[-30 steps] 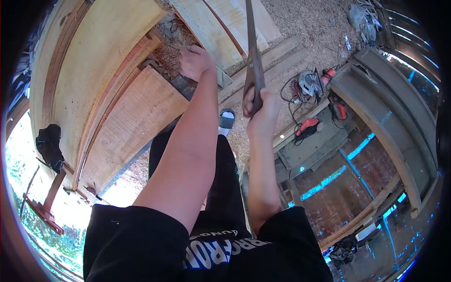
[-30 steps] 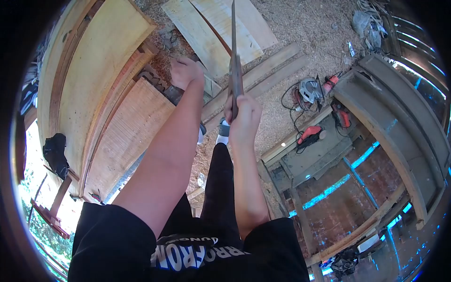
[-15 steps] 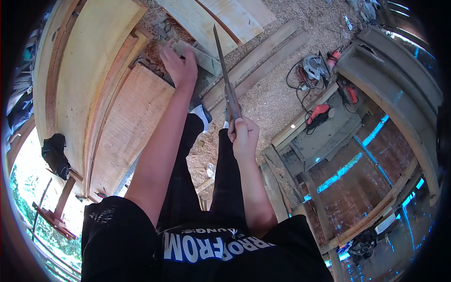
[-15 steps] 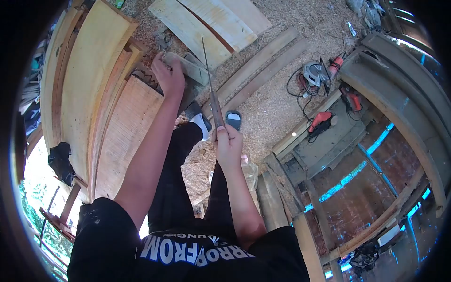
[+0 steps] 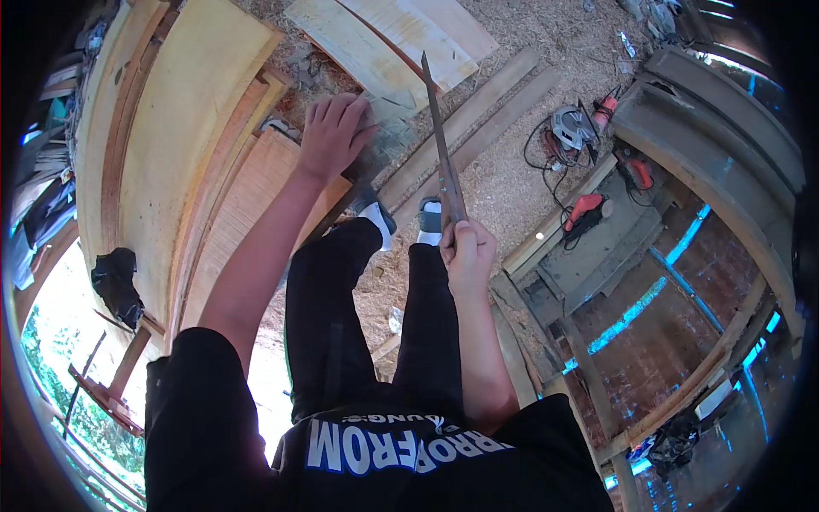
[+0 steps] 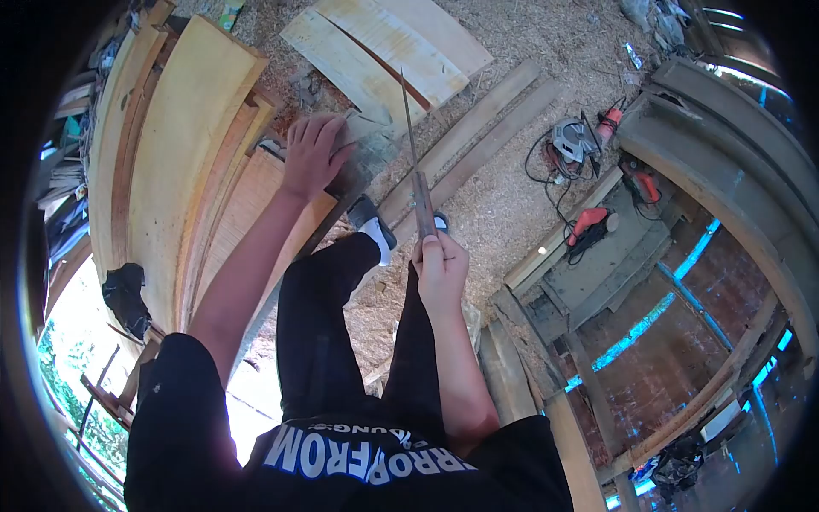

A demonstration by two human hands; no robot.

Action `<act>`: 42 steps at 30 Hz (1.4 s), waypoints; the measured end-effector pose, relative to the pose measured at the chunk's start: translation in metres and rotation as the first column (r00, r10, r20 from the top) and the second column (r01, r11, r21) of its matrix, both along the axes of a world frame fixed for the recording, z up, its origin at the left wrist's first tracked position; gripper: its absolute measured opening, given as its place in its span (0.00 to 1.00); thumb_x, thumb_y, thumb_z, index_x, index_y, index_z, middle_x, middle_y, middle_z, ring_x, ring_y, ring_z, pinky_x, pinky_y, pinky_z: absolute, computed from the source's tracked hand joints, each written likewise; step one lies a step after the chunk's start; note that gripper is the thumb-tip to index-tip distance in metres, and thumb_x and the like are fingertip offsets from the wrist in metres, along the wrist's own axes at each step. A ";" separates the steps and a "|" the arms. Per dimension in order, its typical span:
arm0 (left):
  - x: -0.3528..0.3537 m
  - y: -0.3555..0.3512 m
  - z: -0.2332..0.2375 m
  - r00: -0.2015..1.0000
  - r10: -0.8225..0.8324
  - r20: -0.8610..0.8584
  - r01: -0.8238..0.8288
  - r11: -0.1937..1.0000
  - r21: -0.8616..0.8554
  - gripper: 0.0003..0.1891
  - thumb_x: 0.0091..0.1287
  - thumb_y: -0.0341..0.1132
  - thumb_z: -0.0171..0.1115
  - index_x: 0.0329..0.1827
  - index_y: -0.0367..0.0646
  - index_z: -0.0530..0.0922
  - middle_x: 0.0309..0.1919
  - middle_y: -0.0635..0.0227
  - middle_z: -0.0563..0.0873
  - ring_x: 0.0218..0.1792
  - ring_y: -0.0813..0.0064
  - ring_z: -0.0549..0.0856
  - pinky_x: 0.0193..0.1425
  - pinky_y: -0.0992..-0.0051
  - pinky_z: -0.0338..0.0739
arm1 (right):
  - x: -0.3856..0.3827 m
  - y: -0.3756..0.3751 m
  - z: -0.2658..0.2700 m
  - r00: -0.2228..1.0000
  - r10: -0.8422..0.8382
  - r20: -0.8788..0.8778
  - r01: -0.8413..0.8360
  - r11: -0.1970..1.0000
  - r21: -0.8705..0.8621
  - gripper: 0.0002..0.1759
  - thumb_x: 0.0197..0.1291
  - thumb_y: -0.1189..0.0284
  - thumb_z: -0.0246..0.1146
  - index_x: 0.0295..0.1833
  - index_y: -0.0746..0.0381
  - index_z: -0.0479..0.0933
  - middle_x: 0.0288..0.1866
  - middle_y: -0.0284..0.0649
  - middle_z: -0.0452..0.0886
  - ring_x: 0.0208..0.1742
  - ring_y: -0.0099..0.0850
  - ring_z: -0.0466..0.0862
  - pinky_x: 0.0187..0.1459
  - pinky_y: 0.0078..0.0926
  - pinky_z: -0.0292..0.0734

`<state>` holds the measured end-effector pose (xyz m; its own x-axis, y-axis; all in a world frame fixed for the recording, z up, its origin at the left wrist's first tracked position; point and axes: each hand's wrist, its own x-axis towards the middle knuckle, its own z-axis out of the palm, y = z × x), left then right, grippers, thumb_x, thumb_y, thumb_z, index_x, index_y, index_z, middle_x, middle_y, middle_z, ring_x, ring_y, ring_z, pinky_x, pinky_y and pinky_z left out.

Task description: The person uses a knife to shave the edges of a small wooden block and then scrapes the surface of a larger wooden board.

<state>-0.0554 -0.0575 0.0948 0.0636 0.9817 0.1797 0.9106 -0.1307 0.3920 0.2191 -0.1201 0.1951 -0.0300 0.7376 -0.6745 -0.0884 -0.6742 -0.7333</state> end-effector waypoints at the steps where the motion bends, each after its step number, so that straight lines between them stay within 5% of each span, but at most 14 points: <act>1: 0.002 -0.001 -0.006 1.000 -0.006 -0.004 0.006 1.000 0.005 0.26 0.61 0.40 0.74 0.62 0.51 0.77 0.57 0.66 0.81 0.63 0.55 0.78 0.69 0.53 0.69 | 0.000 0.001 0.001 1.000 -0.006 -0.004 0.006 1.000 0.005 0.21 0.76 0.67 0.51 0.27 0.63 0.72 0.20 0.31 0.70 0.17 0.17 0.65 0.20 0.19 0.56; 4: 0.010 -0.004 -0.011 0.978 0.060 -0.198 -0.106 0.967 -0.232 0.23 0.61 0.40 0.74 0.58 0.49 0.77 0.54 0.63 0.81 0.61 0.55 0.79 0.66 0.54 0.72 | -0.002 0.002 0.006 0.998 -0.004 -0.066 0.003 1.000 -0.002 0.19 0.76 0.69 0.54 0.29 0.63 0.74 0.22 0.28 0.71 0.20 0.16 0.66 0.23 0.20 0.56; 10: 0.043 -0.017 -0.008 0.965 0.231 -0.125 -0.260 0.908 -0.327 0.29 0.63 0.46 0.75 0.62 0.44 0.72 0.53 0.56 0.79 0.57 0.46 0.82 0.58 0.52 0.80 | -0.008 0.001 0.008 0.999 0.026 -0.029 -0.025 0.999 0.028 0.20 0.77 0.68 0.53 0.28 0.62 0.75 0.21 0.27 0.70 0.20 0.16 0.65 0.23 0.21 0.56; 15: 0.072 -0.032 -0.004 0.863 0.494 0.101 -0.361 0.745 -0.561 0.35 0.74 0.53 0.63 0.72 0.39 0.61 0.54 0.39 0.83 0.48 0.37 0.87 0.53 0.46 0.83 | -0.009 -0.006 0.001 1.000 0.019 -0.007 -0.018 0.999 0.037 0.20 0.77 0.68 0.53 0.29 0.62 0.74 0.20 0.27 0.69 0.20 0.15 0.65 0.23 0.20 0.55; 18: 0.066 -0.030 -0.009 0.778 0.616 0.125 -0.438 0.674 -0.595 0.32 0.78 0.52 0.56 0.75 0.40 0.61 0.50 0.37 0.85 0.48 0.39 0.88 0.54 0.47 0.82 | -0.008 -0.007 0.000 0.999 -0.008 -0.036 0.009 1.000 0.017 0.20 0.77 0.68 0.53 0.28 0.61 0.74 0.20 0.27 0.69 0.19 0.15 0.65 0.23 0.20 0.55; 22: 0.034 -0.005 -0.015 0.814 0.576 0.079 -0.515 0.777 -0.363 0.25 0.80 0.49 0.53 0.72 0.42 0.66 0.45 0.40 0.87 0.46 0.39 0.88 0.51 0.45 0.82 | -0.009 -0.008 0.002 1.000 -0.008 -0.024 0.008 1.000 0.011 0.20 0.77 0.68 0.53 0.28 0.61 0.73 0.20 0.27 0.69 0.19 0.15 0.64 0.22 0.20 0.55; 24: 0.014 0.010 -0.021 0.934 0.319 0.161 -0.279 0.933 -0.228 0.18 0.81 0.47 0.51 0.62 0.44 0.73 0.38 0.44 0.88 0.40 0.40 0.89 0.46 0.45 0.82 | -0.011 -0.007 0.004 0.999 -0.006 -0.035 0.006 1.000 0.008 0.20 0.77 0.68 0.53 0.27 0.61 0.73 0.20 0.27 0.69 0.19 0.15 0.65 0.23 0.21 0.56; 27: 0.010 0.015 -0.022 0.953 0.304 0.007 -0.269 0.851 -0.451 0.15 0.81 0.48 0.50 0.51 0.44 0.75 0.31 0.48 0.88 0.36 0.41 0.88 0.44 0.44 0.81 | -0.015 -0.011 -0.002 1.000 0.027 -0.013 -0.026 0.999 0.025 0.20 0.77 0.68 0.53 0.28 0.61 0.73 0.21 0.27 0.70 0.20 0.15 0.65 0.23 0.20 0.57; 30: 0.022 0.004 -0.018 0.934 0.352 -0.063 -0.340 0.818 -0.464 0.14 0.81 0.46 0.50 0.46 0.45 0.75 0.29 0.50 0.87 0.35 0.41 0.88 0.44 0.43 0.80 | -0.025 -0.014 -0.005 0.999 0.048 -0.019 -0.047 0.997 0.055 0.21 0.78 0.68 0.52 0.27 0.63 0.72 0.20 0.31 0.68 0.18 0.18 0.66 0.21 0.20 0.57; 39: 0.039 -0.019 -0.039 0.909 0.417 -0.007 -0.397 0.861 -0.318 0.10 0.77 0.40 0.55 0.48 0.45 0.79 0.39 0.56 0.86 0.44 0.50 0.85 0.50 0.50 0.77 | -0.043 -0.019 -0.009 0.976 0.207 0.073 -0.211 0.976 0.053 0.19 0.76 0.70 0.54 0.28 0.63 0.74 0.22 0.27 0.71 0.25 0.16 0.69 0.28 0.23 0.62; 42: 0.037 -0.007 -0.038 0.899 0.436 0.038 -0.411 0.872 -0.264 0.09 0.76 0.38 0.57 0.51 0.46 0.80 0.42 0.60 0.85 0.48 0.55 0.84 0.54 0.54 0.76 | -0.044 -0.020 -0.013 0.967 0.227 0.119 -0.240 0.965 0.109 0.20 0.78 0.68 0.52 0.29 0.62 0.74 0.21 0.29 0.70 0.20 0.16 0.65 0.23 0.20 0.56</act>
<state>-0.0181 -0.0646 0.0570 -0.3733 0.9239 -0.0835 0.8147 0.3696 0.4468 0.1751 -0.1397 0.1819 -0.1454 0.7951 -0.5888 0.1418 -0.5722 -0.8078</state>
